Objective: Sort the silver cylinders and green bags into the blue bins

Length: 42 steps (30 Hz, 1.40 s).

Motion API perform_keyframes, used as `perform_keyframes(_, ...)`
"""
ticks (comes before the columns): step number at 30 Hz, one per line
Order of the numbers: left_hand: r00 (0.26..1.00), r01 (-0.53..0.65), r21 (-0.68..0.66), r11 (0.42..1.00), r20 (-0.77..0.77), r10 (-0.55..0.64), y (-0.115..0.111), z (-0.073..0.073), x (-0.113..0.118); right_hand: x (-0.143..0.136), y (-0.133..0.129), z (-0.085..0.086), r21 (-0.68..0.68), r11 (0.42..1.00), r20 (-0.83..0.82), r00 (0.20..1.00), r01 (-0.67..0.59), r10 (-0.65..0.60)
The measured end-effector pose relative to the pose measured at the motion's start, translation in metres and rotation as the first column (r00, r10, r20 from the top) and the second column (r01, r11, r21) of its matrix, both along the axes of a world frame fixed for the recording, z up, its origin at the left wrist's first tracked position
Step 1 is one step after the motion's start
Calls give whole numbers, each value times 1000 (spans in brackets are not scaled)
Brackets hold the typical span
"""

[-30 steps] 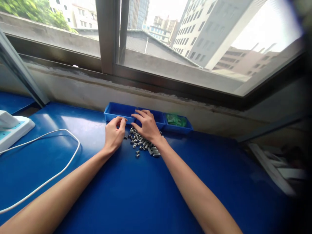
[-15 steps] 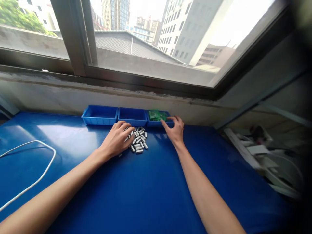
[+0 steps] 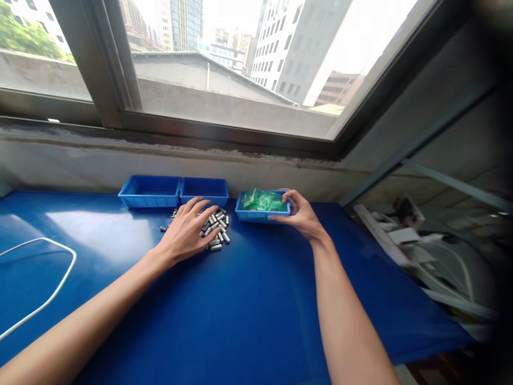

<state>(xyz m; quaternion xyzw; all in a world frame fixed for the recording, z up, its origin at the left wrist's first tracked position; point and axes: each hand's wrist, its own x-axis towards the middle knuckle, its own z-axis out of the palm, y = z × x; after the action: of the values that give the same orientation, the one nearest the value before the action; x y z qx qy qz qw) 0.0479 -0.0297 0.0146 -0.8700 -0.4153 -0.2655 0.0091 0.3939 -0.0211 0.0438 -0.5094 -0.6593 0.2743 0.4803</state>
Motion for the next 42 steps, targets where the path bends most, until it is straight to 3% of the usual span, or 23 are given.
perform_keyframes(4, 1000, 1, -57, 998, 4, 0, -14, -3, -19, -17, -12, 36, 51, 992, 141, 984, -118, 109)
perform_keyframes(10, 988, -61, -86, 994, 133, 72, -18, -9, -32, -82, -16, 88, 156, 948, 380, 902, -278, 202)
perform_keyframes(15, 965, -66, -71, 995, 250, 82, -17, -9, -35, -121, -17, 114, 205, 903, 456, 854, -377, 253)
perform_keyframes(18, 961, -95, -57, 994, 256, 107, -18, -6, -38, -124, -16, 116, 212, 903, 482, 844, -375, 237)
perform_keyframes(26, 997, -51, -125, 991, 53, 58, -15, -3, -38, -105, -19, 107, 230, 900, 620, 768, -370, 157)
perform_keyframes(32, 1000, -20, -168, 986, -27, 16, -14, 9, -31, -93, -27, 107, 212, 909, 562, 806, -358, 186)
perform_keyframes(37, 996, -15, -203, 979, -91, -4, -14, 13, -29, -106, -40, 105, 178, 874, 662, 713, -452, 233)
perform_keyframes(42, 997, -8, -136, 991, -72, -2, -17, 8, -28, -116, -45, 103, 193, 849, 718, 661, -491, 219)
